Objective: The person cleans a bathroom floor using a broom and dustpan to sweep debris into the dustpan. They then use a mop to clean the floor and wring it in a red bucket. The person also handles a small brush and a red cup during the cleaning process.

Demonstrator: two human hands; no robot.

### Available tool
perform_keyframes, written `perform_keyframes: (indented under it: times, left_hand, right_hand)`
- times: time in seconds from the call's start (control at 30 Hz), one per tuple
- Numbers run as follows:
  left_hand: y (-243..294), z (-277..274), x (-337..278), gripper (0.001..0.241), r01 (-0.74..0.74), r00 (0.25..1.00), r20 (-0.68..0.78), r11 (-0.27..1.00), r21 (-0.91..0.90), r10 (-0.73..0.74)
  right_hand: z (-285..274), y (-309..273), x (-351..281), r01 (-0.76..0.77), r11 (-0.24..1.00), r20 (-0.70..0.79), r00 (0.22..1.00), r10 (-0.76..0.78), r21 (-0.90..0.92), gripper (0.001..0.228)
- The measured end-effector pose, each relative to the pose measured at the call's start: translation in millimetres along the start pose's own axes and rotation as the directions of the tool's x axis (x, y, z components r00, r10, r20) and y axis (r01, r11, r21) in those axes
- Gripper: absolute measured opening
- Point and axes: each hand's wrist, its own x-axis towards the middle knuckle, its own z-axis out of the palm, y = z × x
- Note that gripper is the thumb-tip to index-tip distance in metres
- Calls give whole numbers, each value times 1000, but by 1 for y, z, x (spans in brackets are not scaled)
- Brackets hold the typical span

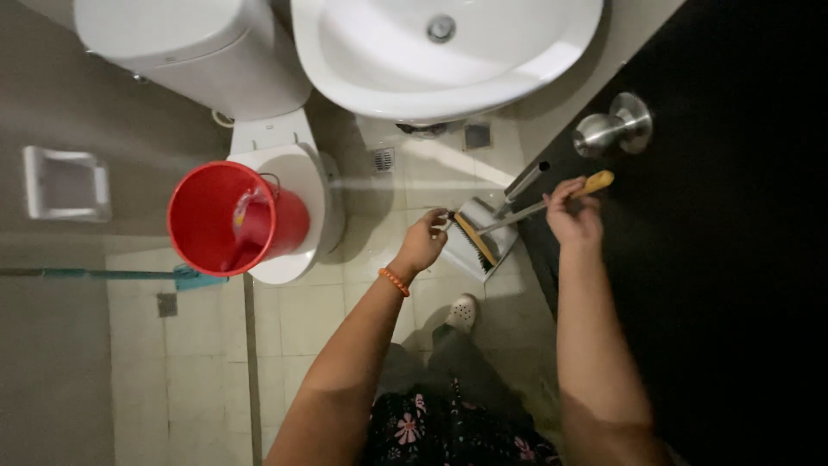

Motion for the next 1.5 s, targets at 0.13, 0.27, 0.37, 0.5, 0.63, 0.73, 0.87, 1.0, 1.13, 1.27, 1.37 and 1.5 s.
perform_keyframes:
  times: [0.13,0.27,0.37,0.5,0.63,0.73,0.87,1.0,1.13,1.27,1.37,1.5]
  left_hand:
    - [9,5,4,52,-57,998,28,998,-6,57]
    - [46,13,7,55,-92,994,53,996,17,91]
    - [65,31,28,64,-214,977,16,976,50,213]
    - [93,64,57,80,-422,906,-12,904,63,424]
    - [97,96,75,88,-531,845,-26,845,60,533]
    - [94,111,80,82,-563,826,25,826,-16,563]
    - [84,123,87,53,-409,895,184,912,-31,407]
    - [93,99,68,44,-298,917,270,954,-21,292]
    - [59,75,65,49,-408,902,164,912,24,400]
    - [65,19,40,47,-432,900,125,894,121,418]
    - [71,-30,27,44,-392,920,50,908,146,389]
    - [42,-84,31,36,-414,876,-218,903,117,430]
  right_hand:
    - [-15,-15,32,-231,895,42,963,266,-381,40]
    - [-18,4,12,-197,910,-12,978,206,-365,26]
    - [-19,-24,37,-212,835,20,966,258,-508,16]
    - [-35,-41,28,-153,750,-55,987,154,-644,38]
    - [-54,-39,-3,-195,767,-134,981,142,-611,39]
    - [-68,-59,-1,-229,731,-176,973,150,-643,30]
    - [-75,-76,7,-241,621,-135,968,213,-746,31]
    - [-75,-51,-6,-228,634,-149,973,176,-739,33]
    - [-86,-23,7,-201,544,-87,970,228,-815,29]
    - [-96,49,-3,-172,405,-95,975,203,-898,39]
    - [-99,105,-2,-177,311,-121,974,189,-934,47]
    - [-106,159,27,-270,199,-245,959,141,-942,37]
